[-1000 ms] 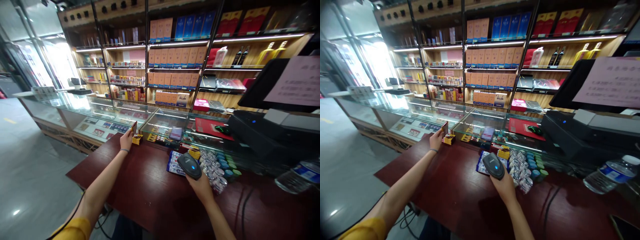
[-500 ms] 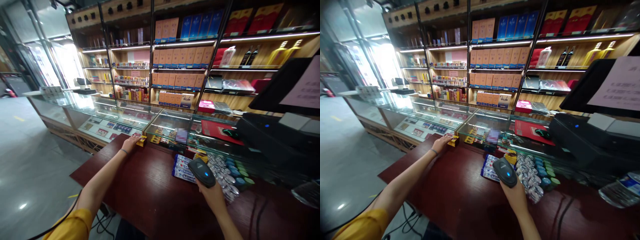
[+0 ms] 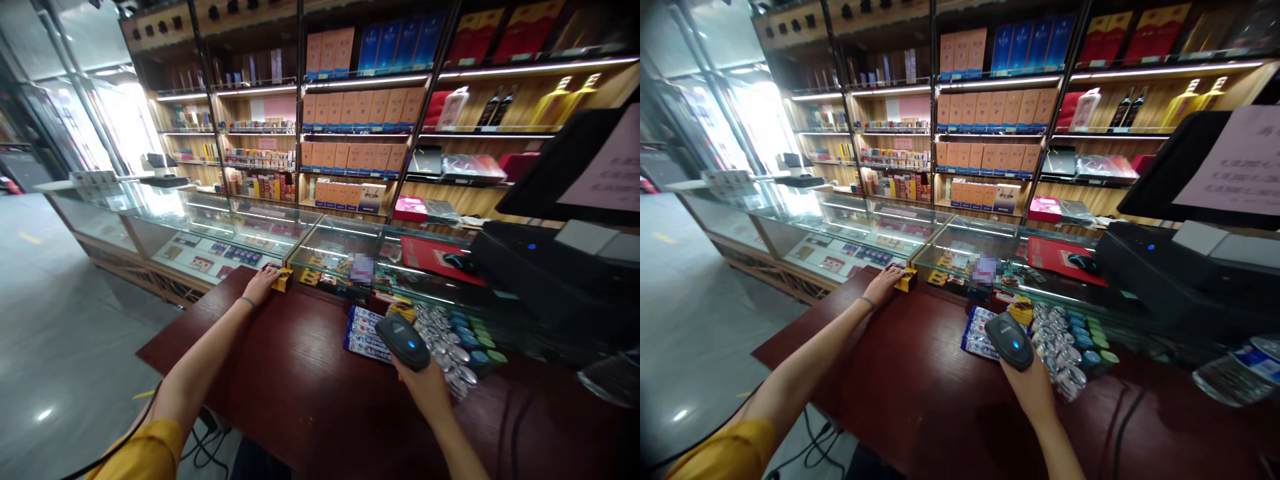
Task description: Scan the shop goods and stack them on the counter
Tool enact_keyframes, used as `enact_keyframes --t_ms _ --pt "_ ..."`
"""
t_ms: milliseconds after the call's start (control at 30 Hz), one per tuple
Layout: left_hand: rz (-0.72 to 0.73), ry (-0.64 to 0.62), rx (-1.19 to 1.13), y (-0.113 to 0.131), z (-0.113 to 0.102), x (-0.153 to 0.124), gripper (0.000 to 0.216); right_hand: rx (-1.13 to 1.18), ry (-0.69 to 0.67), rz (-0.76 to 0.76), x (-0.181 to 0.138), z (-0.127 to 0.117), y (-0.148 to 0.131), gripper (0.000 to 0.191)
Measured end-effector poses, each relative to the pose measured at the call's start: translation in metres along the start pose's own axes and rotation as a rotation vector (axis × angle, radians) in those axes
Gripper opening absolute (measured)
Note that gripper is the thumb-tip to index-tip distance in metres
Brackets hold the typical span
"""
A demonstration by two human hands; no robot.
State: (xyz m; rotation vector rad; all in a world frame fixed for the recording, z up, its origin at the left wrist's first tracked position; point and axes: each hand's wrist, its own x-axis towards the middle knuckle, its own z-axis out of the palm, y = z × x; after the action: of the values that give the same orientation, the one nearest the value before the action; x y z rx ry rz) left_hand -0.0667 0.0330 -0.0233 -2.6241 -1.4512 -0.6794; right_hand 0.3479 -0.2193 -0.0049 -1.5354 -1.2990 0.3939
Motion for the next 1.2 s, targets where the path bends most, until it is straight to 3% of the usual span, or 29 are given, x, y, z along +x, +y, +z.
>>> enact_keyframes --t_ms 133,267,433,533,700,867,1000,1200 --pt "0.005 0.074 -0.037 0.010 0.000 -0.004 0.057 0.025 0.026 -0.001 0.002 -0.004 -0.005 0.029" --pt "0.077 0.210 -0.119 0.037 0.002 -0.005 0.049 0.062 0.084 -0.033 0.005 -0.016 -0.014 0.030" --pt "0.058 0.396 -0.203 0.107 0.006 0.001 0.045 0.073 0.105 -0.035 0.012 -0.048 -0.025 0.029" --pt "0.114 0.430 -0.255 0.161 0.011 0.008 0.043 0.062 0.108 0.001 0.015 -0.069 -0.025 0.029" --pt "0.273 0.363 -0.346 0.242 0.034 0.026 0.040 0.002 0.151 0.092 0.016 -0.094 -0.013 0.033" --pt "0.386 0.258 -0.364 0.299 0.064 0.047 0.046 -0.035 0.189 0.079 0.017 -0.109 0.000 0.036" --pt "0.410 0.178 -0.303 0.324 0.082 0.058 0.050 -0.055 0.179 0.122 0.016 -0.113 -0.001 0.038" --pt "0.385 0.087 -0.087 0.338 0.090 0.068 0.056 -0.042 0.180 0.101 0.015 -0.109 -0.002 0.036"
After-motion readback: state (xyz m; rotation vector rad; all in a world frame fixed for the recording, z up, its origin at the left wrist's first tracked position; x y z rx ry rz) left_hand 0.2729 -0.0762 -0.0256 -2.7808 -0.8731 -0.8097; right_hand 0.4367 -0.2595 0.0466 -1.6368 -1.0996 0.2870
